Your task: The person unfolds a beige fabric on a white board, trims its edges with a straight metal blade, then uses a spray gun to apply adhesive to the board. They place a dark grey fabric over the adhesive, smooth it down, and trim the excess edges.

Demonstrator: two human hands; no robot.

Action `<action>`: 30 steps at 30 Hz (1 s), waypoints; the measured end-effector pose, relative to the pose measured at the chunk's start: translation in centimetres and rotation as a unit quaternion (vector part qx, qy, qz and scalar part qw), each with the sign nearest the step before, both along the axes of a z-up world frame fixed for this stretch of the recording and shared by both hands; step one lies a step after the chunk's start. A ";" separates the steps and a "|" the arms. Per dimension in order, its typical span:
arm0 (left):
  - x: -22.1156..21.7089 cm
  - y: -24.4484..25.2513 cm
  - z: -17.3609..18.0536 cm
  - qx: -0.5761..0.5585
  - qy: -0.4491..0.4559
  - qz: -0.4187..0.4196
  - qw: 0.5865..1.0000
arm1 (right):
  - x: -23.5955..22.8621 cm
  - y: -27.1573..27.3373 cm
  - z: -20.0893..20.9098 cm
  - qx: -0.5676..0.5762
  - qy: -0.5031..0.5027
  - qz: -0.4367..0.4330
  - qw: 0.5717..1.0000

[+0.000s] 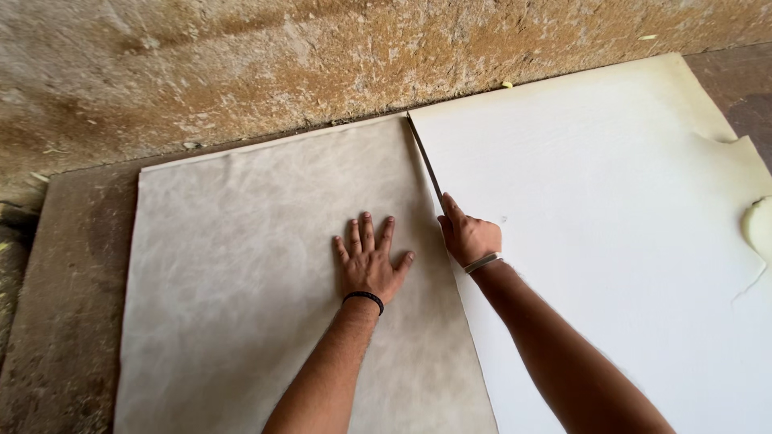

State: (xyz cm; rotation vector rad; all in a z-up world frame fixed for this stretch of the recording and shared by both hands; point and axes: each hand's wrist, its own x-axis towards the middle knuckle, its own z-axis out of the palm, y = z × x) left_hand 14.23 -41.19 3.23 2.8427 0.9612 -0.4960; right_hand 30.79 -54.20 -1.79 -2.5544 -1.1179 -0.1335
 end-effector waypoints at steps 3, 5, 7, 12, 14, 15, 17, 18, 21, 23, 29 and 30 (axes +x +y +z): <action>0.8 0.5 -0.5 0.000 -0.004 0.007 1.000 | 1.0 1.1 0.0 -0.026 0.009 0.001 1.000; 1.0 0.6 -0.6 -0.003 -0.005 0.010 1.000 | 1.5 1.9 0.3 -0.040 0.020 -0.005 0.999; 1.0 0.7 -0.6 -0.001 -0.004 0.011 1.000 | 1.5 2.6 0.8 -0.051 0.027 -0.009 0.998; 1.0 0.5 -0.7 -0.008 -0.009 0.010 1.000 | 0.8 1.8 1.2 -0.037 0.023 0.017 0.999; 1.0 0.7 -0.6 -0.013 -0.009 0.012 1.000 | 0.5 1.9 1.3 -0.030 0.010 0.022 0.999; 1.0 0.8 -0.5 -0.016 -0.004 0.013 1.000 | 0.6 2.3 1.3 -0.061 0.021 0.012 0.998; 1.0 0.8 -0.5 -0.019 -0.002 0.015 1.000 | 0.6 2.8 1.3 -0.072 0.020 0.006 0.997; 1.0 0.7 -0.5 -0.018 -0.005 0.015 1.000 | 0.7 3.2 1.3 -0.050 0.007 0.008 0.999; 1.0 0.6 -0.5 -0.016 -0.007 0.012 1.000 | 0.0 3.1 1.3 -0.106 0.060 -0.024 0.992; 0.9 0.7 -0.4 -0.015 -0.006 0.009 1.000 | -0.7 2.5 1.2 -0.086 0.052 -0.026 0.995; 0.8 0.6 -0.7 -0.011 -0.022 0.013 1.000 | 0.0 2.4 -0.1 -0.001 0.013 -0.016 1.000; 0.7 0.6 -0.8 -0.003 -0.030 0.010 0.999 | 0.1 2.5 -0.3 0.022 -0.001 -0.013 1.000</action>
